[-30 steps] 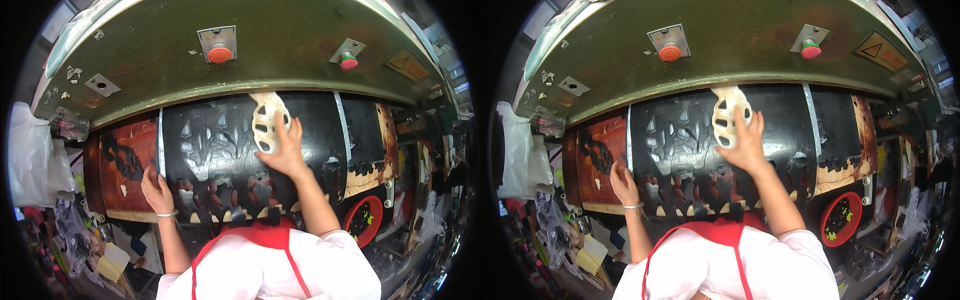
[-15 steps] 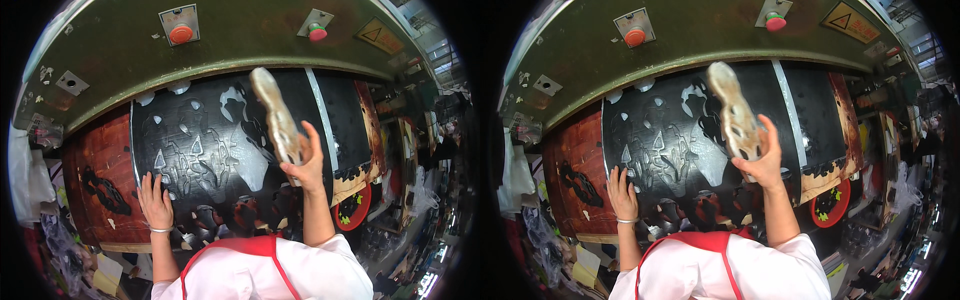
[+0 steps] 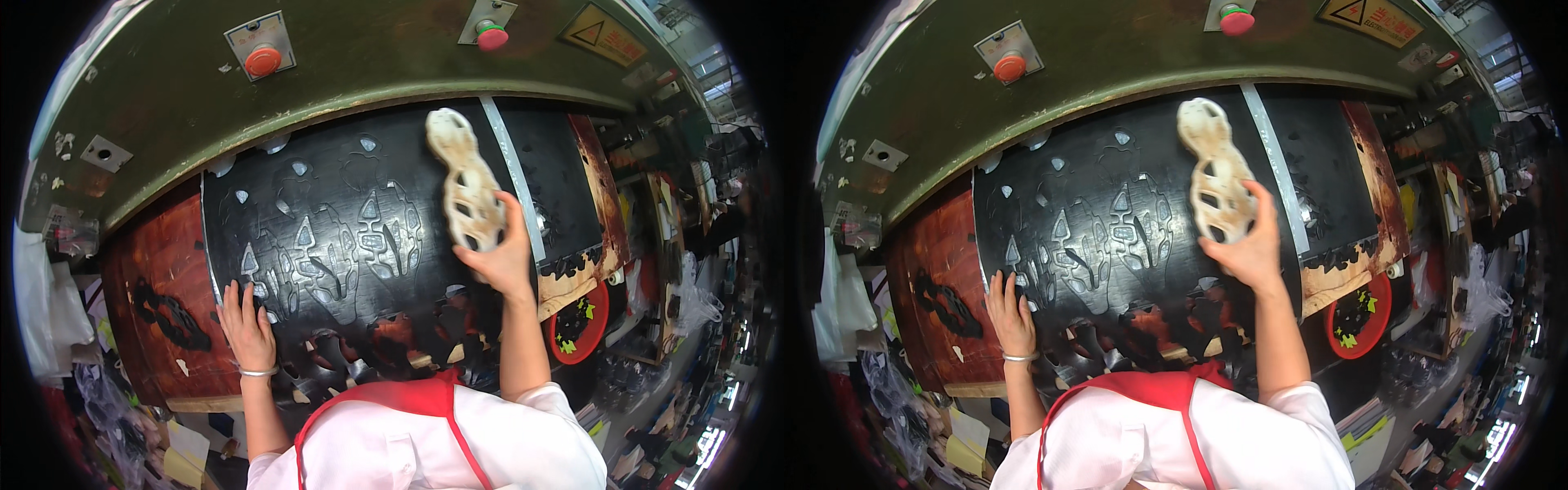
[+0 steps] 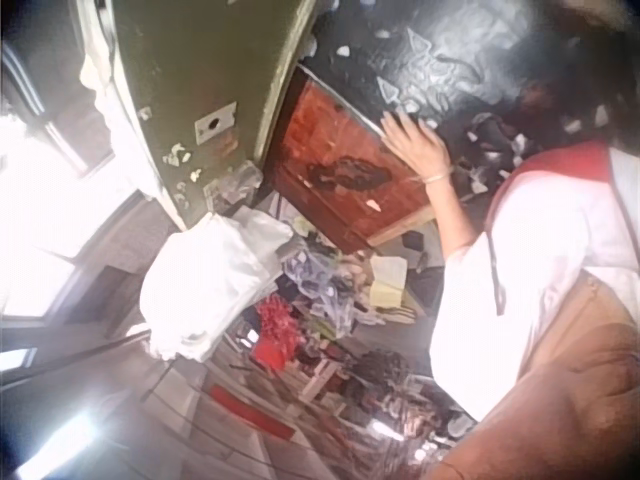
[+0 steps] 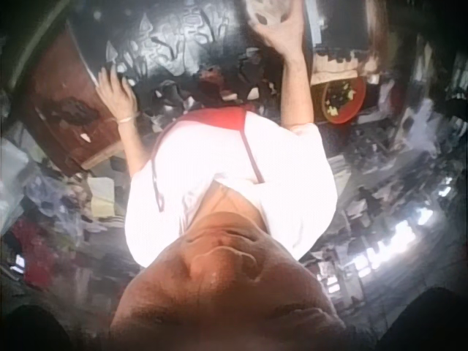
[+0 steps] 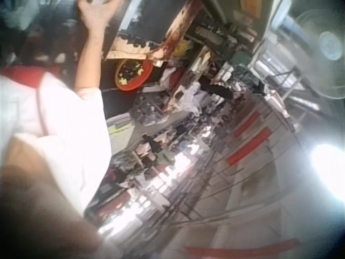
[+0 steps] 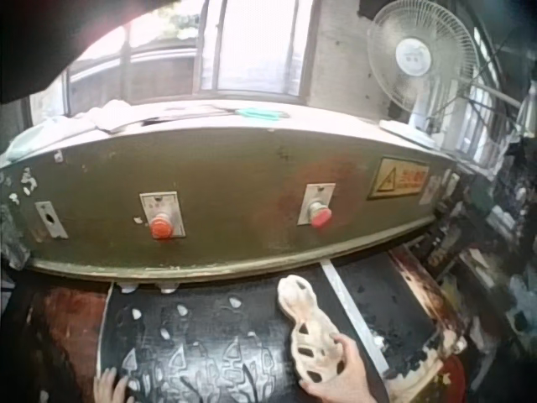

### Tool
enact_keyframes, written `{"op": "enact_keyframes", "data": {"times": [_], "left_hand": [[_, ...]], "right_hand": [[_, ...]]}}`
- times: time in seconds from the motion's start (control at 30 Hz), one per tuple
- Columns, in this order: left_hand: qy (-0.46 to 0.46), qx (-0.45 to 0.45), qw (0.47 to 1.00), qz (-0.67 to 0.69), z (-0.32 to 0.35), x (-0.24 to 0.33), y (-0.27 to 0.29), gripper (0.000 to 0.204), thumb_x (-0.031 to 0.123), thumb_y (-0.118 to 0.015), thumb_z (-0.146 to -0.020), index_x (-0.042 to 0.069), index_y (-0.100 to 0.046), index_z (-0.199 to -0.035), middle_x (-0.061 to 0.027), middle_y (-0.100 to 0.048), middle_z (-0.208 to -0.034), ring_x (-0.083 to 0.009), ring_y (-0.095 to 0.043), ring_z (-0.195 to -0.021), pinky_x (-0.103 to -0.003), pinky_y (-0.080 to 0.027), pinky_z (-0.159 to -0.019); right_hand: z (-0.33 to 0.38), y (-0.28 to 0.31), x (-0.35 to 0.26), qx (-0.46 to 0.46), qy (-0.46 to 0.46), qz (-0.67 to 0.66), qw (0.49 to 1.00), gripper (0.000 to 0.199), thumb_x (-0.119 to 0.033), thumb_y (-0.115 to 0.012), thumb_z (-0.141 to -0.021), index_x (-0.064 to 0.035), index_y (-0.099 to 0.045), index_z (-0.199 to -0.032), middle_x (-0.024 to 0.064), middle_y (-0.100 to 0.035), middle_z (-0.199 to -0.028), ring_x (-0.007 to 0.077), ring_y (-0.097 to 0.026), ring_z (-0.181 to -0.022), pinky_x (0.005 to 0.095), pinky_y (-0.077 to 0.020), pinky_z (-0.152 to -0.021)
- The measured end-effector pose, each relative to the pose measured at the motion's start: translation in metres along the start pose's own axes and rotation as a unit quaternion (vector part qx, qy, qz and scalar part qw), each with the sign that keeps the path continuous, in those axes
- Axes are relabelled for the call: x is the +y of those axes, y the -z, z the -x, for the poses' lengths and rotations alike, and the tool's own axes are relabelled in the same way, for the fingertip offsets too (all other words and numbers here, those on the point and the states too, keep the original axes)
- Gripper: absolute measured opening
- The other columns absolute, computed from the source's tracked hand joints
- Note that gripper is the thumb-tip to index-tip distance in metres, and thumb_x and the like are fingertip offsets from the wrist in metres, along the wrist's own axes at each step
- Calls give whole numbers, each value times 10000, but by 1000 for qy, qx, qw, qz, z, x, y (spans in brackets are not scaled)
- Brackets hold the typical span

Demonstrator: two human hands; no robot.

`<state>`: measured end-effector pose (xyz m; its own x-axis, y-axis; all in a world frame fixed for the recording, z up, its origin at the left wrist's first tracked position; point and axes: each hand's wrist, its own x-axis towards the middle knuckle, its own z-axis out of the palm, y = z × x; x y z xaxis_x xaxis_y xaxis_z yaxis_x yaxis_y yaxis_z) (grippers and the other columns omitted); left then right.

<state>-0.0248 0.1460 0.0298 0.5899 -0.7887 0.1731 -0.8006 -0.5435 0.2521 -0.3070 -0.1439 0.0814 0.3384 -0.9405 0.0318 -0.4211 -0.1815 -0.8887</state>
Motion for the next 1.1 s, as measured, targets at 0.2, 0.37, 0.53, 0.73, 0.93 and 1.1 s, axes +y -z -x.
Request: {"op": "enact_keyframes", "data": {"times": [0.2, 0.37, 0.53, 0.73, 0.93, 1.1], "left_hand": [[3, -9, 999, 31, -18, 2, 4, 452, 87, -581, -897, 65, -512, -1343, -163, -398, -1471, -355, -347, -1383, -545, -197, -1151], [51, 17, 984, 171, -50, -11, -3, 406, 67, -543, -922, 28, -521, -1325, -176, -493, -1391, -349, -398, -1356, -497, -207, -1154], [112, 110, 961, 227, -68, -39, 0, 310, 69, -544, -944, -19, -556, -1241, -186, -575, -1222, -317, -550, -1140, -378, -409, -985], [286, -38, 947, 142, -70, -53, -22, 239, 204, -514, -991, -17, -594, -1032, -208, -606, -811, -388, -600, -758, -459, -463, -681], [192, 120, 971, 74, -122, -69, -58, 378, 321, -443, -1020, 2, -617, -917, -228, -662, -795, -445, -628, -750, -508, -465, -641], [239, 80, 965, 77, -131, -69, -48, 410, 349, -423, -1023, 5, -646, -1005, -247, -671, -890, -447, -629, -824, -499, -471, -689]], "right_hand": [[-29, -52, 16, 65, 138, 166, 974, 990, -122, -848, -511, -85, -384, -1385, 268, -351, -1351, 446, -345, -1268, 490, -339, -1066], [-70, -54, 32, 62, 162, 99, 980, 823, -199, -783, -747, -19, -346, -1421, 251, -438, -1350, 383, -419, -1257, 450, -360, -1059], [-132, -60, 10, 172, 36, -14, 984, 538, -221, -490, -995, 21, -315, -1444, 219, -448, -1394, 294, -478, -1259, 372, -348, -1066], [-235, -47, -61, 287, 269, 216, 894, 842, -435, -483, -960, 115, -106, -1474, 405, -107, -1489, 529, -130, -1387, 566, -119, -1135], [-240, -72, -68, 332, 270, 132, 894, 958, -456, -563, -920, 136, -41, -1464, 400, -35, -1499, 537, -109, -1396, 566, -126, -1140], [-234, -62, -43, 314, 292, 174, 887, 945, -435, -633, -870, 47, -120, -1500, 356, -83, -1522, 526, -147, -1399, 566, -173, -1138]]}}
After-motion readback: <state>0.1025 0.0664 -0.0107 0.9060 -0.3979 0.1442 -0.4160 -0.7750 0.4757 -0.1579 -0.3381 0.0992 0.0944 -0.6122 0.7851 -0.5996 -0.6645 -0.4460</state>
